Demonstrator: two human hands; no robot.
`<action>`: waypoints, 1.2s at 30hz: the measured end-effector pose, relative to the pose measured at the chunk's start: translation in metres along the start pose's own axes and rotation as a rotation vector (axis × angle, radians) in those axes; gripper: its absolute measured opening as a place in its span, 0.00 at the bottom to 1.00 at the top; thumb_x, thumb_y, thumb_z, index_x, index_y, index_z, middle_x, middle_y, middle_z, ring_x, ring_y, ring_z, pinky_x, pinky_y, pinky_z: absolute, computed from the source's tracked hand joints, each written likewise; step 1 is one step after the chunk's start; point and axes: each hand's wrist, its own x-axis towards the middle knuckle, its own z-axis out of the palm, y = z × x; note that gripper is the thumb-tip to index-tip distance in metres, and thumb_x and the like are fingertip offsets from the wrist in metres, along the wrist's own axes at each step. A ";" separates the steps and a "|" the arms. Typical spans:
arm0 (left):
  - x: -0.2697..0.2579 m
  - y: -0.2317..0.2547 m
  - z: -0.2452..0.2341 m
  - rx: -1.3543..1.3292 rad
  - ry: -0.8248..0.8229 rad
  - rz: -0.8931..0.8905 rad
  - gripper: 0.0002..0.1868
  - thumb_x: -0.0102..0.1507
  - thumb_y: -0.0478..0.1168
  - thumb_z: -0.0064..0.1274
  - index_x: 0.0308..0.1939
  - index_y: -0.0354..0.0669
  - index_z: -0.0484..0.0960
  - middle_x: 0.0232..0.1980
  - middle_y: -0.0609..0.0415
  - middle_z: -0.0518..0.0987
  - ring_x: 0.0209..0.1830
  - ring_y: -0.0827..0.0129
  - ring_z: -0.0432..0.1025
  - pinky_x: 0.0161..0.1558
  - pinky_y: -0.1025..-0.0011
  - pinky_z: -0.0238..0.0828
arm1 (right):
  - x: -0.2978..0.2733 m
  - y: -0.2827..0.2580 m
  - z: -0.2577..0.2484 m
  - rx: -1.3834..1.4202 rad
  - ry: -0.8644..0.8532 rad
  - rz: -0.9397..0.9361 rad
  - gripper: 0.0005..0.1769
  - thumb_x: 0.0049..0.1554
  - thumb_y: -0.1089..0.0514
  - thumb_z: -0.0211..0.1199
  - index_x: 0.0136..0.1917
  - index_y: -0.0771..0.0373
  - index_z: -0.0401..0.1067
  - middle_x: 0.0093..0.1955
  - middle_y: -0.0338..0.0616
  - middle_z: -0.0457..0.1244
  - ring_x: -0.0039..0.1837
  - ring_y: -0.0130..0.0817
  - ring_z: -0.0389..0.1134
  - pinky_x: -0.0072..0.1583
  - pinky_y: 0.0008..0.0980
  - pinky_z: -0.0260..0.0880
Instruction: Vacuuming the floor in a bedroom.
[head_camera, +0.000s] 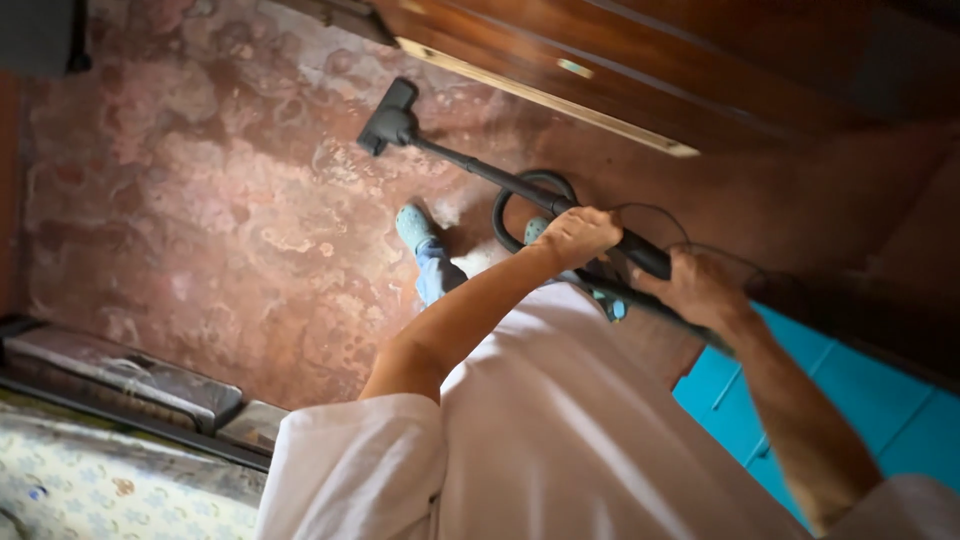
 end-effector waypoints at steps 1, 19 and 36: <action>-0.007 -0.013 0.005 0.006 0.012 -0.020 0.09 0.59 0.37 0.51 0.39 0.38 0.84 0.31 0.43 0.81 0.31 0.53 0.79 0.32 0.58 0.79 | 0.006 -0.018 0.001 -0.017 0.000 -0.018 0.35 0.51 0.36 0.67 0.57 0.68 0.74 0.50 0.65 0.70 0.54 0.60 0.72 0.57 0.52 0.72; -0.185 -0.332 -0.115 -0.172 0.291 -0.516 0.18 0.61 0.35 0.53 0.55 0.34 0.77 0.38 0.43 0.83 0.40 0.51 0.79 0.44 0.59 0.77 | 0.191 -0.411 -0.024 -0.301 0.096 -0.176 0.37 0.56 0.35 0.65 0.57 0.74 0.71 0.47 0.69 0.70 0.52 0.63 0.73 0.55 0.53 0.74; -0.311 -0.534 -0.219 -0.187 0.126 -1.004 0.46 0.55 0.22 0.55 0.76 0.24 0.52 0.80 0.34 0.46 0.80 0.38 0.42 0.78 0.60 0.42 | 0.379 -0.683 0.032 -0.154 0.018 -0.355 0.29 0.55 0.46 0.72 0.59 0.71 0.73 0.56 0.68 0.68 0.60 0.61 0.71 0.58 0.53 0.73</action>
